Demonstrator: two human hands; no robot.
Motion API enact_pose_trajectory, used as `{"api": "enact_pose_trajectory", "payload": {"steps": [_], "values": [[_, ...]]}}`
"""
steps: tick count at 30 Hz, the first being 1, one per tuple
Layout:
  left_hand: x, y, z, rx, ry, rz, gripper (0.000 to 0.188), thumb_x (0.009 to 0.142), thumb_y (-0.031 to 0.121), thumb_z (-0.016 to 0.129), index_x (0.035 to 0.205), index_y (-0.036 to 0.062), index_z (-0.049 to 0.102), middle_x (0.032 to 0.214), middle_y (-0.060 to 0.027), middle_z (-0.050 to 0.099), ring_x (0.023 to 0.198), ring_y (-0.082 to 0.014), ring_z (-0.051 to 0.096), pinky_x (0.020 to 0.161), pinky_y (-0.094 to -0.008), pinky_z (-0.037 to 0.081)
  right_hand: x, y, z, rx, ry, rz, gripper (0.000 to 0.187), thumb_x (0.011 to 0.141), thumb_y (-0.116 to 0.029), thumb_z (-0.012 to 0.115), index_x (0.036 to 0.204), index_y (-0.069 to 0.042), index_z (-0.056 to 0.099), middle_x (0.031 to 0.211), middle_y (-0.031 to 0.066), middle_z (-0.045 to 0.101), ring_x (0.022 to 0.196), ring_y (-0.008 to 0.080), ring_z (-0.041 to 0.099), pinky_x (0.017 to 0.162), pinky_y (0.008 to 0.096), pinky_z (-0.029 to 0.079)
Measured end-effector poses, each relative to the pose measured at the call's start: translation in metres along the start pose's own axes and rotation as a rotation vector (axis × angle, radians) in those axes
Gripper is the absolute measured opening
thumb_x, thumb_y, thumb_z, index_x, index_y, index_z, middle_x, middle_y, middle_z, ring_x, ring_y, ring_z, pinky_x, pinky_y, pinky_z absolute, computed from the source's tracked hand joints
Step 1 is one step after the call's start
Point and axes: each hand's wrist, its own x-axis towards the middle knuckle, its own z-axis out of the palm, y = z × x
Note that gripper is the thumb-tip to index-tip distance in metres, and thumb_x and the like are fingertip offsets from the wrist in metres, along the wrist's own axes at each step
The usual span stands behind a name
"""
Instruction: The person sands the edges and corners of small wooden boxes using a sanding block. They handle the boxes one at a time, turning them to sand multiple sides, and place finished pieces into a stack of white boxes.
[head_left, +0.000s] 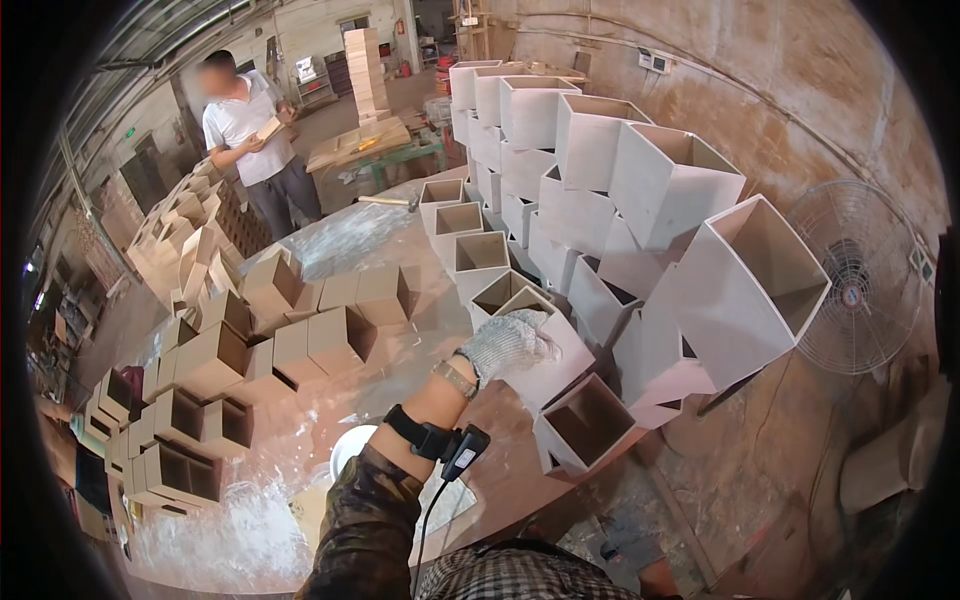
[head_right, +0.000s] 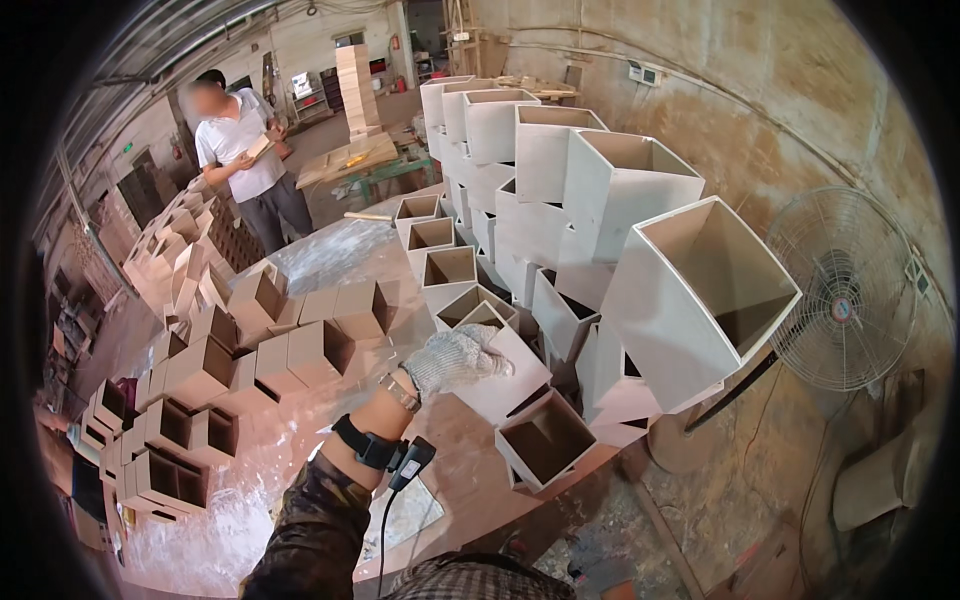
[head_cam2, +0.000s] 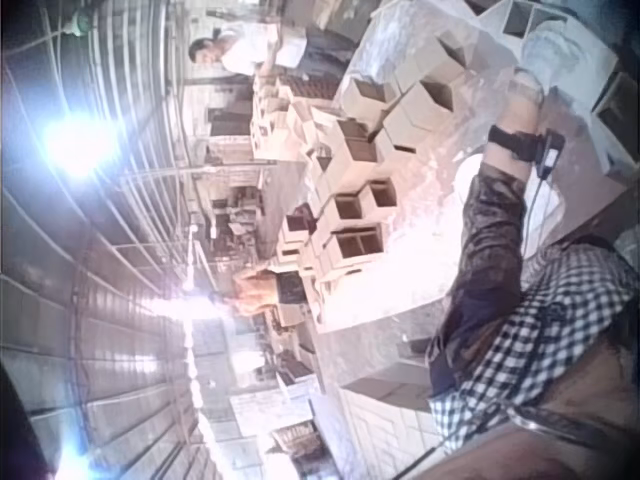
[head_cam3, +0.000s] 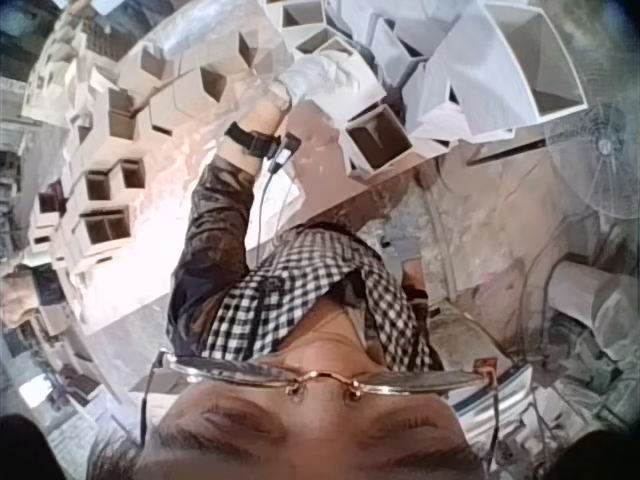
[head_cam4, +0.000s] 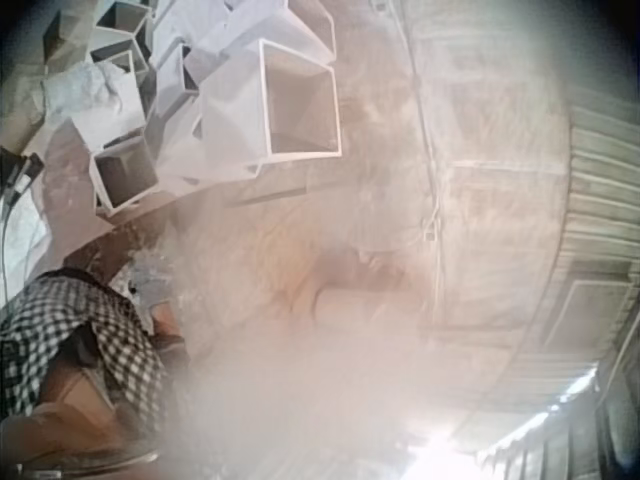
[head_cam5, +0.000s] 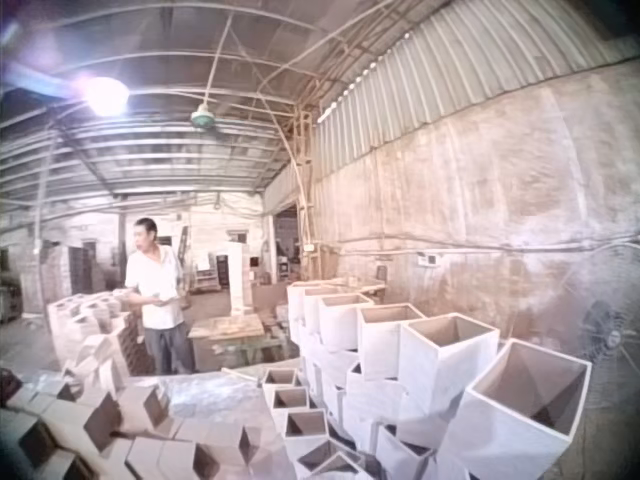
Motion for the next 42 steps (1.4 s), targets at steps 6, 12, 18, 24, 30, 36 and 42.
{"api": "enact_pose_trajectory", "payload": {"steps": [6,12,18,24,30,36,42], "values": [[0.009,0.011,0.055,0.253,0.027,-0.011,0.035,0.084,0.036,0.054,0.101,0.0087,0.066,0.099,-0.0166,0.067,0.092,-0.0333,0.064,0.082,-0.0410,0.051,0.005,0.001,0.002,0.078,0.079,-0.047,0.022,0.077,-0.032,0.064,0.086,-0.013,0.071,0.088,0.0139,0.067,0.081,0.0330,0.063,0.071,0.0449,0.050],[0.023,0.018,0.087,0.182,-0.202,-0.116,0.026,0.084,0.029,0.053,0.093,0.0058,0.062,0.100,-0.0166,0.067,0.091,-0.0352,0.064,0.077,-0.0447,0.050,0.006,0.006,0.006,0.069,0.011,-0.013,0.021,0.079,-0.031,0.064,0.087,-0.013,0.071,0.089,0.0128,0.067,0.083,0.0311,0.064,0.070,0.0440,0.051],[0.027,-0.007,0.090,0.098,-0.232,0.025,0.037,0.084,0.030,0.052,0.109,0.0051,0.062,0.108,-0.0194,0.065,0.099,-0.0368,0.062,0.084,-0.0434,0.050,0.003,0.018,0.025,0.039,0.139,-0.136,0.019,0.081,-0.030,0.063,0.086,-0.014,0.070,0.083,0.0111,0.066,0.079,0.0309,0.063,0.068,0.0447,0.051],[0.032,-0.005,0.083,0.139,-0.495,-0.076,0.041,0.083,0.032,0.053,0.118,0.0126,0.060,0.120,-0.0179,0.060,0.107,-0.0354,0.059,0.088,-0.0434,0.048,0.018,0.004,0.003,0.066,0.086,-0.163,0.014,0.081,-0.025,0.063,0.085,-0.013,0.069,0.081,0.0094,0.065,0.076,0.0302,0.062,0.065,0.0439,0.049],[0.034,-0.005,0.081,0.000,-0.460,-0.133,0.040,0.085,0.035,0.052,0.116,0.0113,0.061,0.119,-0.0168,0.061,0.109,-0.0348,0.058,0.092,-0.0407,0.047,0.035,0.001,-0.001,0.114,0.167,-0.332,0.010,0.079,-0.021,0.066,0.087,-0.014,0.067,0.080,0.0090,0.064,0.075,0.0302,0.063,0.066,0.0421,0.051],[0.035,-0.016,0.082,-0.126,-0.369,0.053,0.049,0.087,0.046,0.052,0.112,0.0061,0.063,0.116,-0.0179,0.061,0.110,-0.0329,0.057,0.096,-0.0372,0.044,0.067,-0.024,-0.020,0.201,0.107,-0.226,0.019,0.086,-0.025,0.060,0.100,-0.014,0.067,0.093,0.0113,0.066,0.087,0.0318,0.064,0.077,0.0410,0.053],[0.019,0.037,0.062,0.114,-0.224,-0.150,0.039,0.090,0.038,0.049,0.106,0.0062,0.064,0.104,-0.0198,0.064,0.099,-0.0345,0.061,0.085,-0.0429,0.049,0.085,-0.025,-0.002,0.563,-0.052,-0.266,0.035,0.091,-0.018,0.053,0.124,-0.006,0.052,0.108,0.0120,0.063,0.099,0.0227,0.062,0.078,0.0342,0.053]]}}
